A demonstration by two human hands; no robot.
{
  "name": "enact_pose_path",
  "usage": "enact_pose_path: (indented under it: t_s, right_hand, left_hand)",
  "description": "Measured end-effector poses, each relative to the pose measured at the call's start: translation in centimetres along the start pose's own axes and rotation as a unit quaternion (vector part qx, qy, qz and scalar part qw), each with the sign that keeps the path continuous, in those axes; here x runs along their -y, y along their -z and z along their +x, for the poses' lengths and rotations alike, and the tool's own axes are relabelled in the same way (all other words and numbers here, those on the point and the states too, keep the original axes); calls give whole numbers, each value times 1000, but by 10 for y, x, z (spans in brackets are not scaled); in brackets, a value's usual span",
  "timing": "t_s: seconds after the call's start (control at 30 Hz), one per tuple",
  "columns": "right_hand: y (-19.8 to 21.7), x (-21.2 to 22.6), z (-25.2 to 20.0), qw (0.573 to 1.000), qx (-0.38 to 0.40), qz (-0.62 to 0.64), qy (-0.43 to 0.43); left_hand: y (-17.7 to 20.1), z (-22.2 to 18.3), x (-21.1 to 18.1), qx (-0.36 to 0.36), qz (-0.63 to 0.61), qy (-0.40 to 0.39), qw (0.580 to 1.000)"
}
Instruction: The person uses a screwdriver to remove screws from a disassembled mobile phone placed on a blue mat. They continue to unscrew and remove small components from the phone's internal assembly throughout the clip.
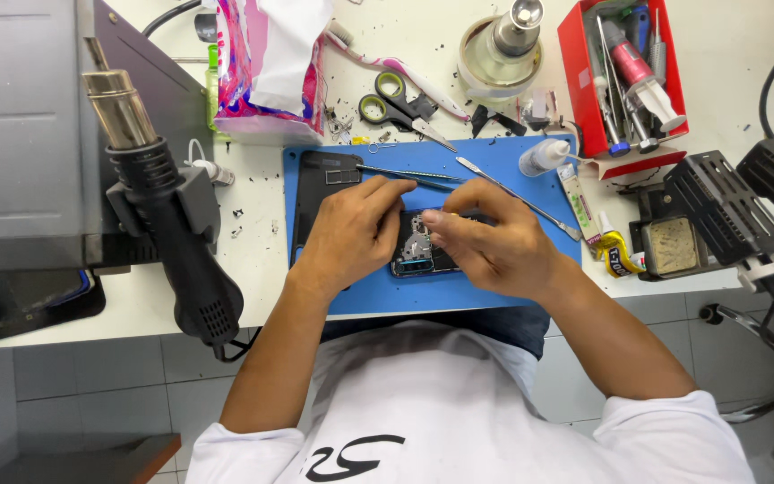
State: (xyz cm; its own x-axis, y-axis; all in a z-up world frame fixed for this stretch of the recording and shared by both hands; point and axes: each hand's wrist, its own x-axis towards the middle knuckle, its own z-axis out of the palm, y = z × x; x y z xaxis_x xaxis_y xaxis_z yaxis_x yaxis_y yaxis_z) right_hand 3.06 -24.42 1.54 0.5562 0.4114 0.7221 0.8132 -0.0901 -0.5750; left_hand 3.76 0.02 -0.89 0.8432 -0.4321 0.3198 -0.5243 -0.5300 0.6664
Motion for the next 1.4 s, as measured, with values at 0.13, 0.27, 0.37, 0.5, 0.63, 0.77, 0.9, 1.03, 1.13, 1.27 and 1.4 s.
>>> enact_pose_path:
  t_s: [0.13,0.27,0.37,0.5,0.63,0.77,0.9,1.03,1.13,1.27,1.4]
  right_hand:
    - [-4,3,0,999,-37,15,-5]
    - [-7,-4,-6,999,-38,36,-14]
    - [-11,-4,-3,997,-44,59,-27]
    - [-6,-12,-6,998,-24,52,-11]
    - [-10,-10,-3,996,-27,81,-27]
    - [-9,-9,4,996,-22,86,-12]
    - [-9,0,7,996,-17,92,-11]
    - [-14,-5,-3,998,-6,55,-9]
    - [-19,-5,-3,999,-33,31,7]
    - [-23,-9,-11,999,-40,27,0]
    - [-21,-11,-18,997,-60,40,7]
  left_hand:
    - [8,2,-5,-9,-58,43,997]
    - [8,4,-4,-14,-76,70,995]
    - [8,6,-1,-13,-70,76,995]
    - [10,7,-7,-4,-63,85,994]
    - [8,9,-7,4,-63,91,994]
    - [7,9,-5,4,-39,80,996]
    - [5,7,-6,2,-35,78,996]
    - [5,7,-5,-3,-22,56,998]
    - [2,6,-4,-8,-4,47,999]
    - [0,1,0,-20,-6,40,999]
    - [-1,-3,3,-26,-8,40,999]
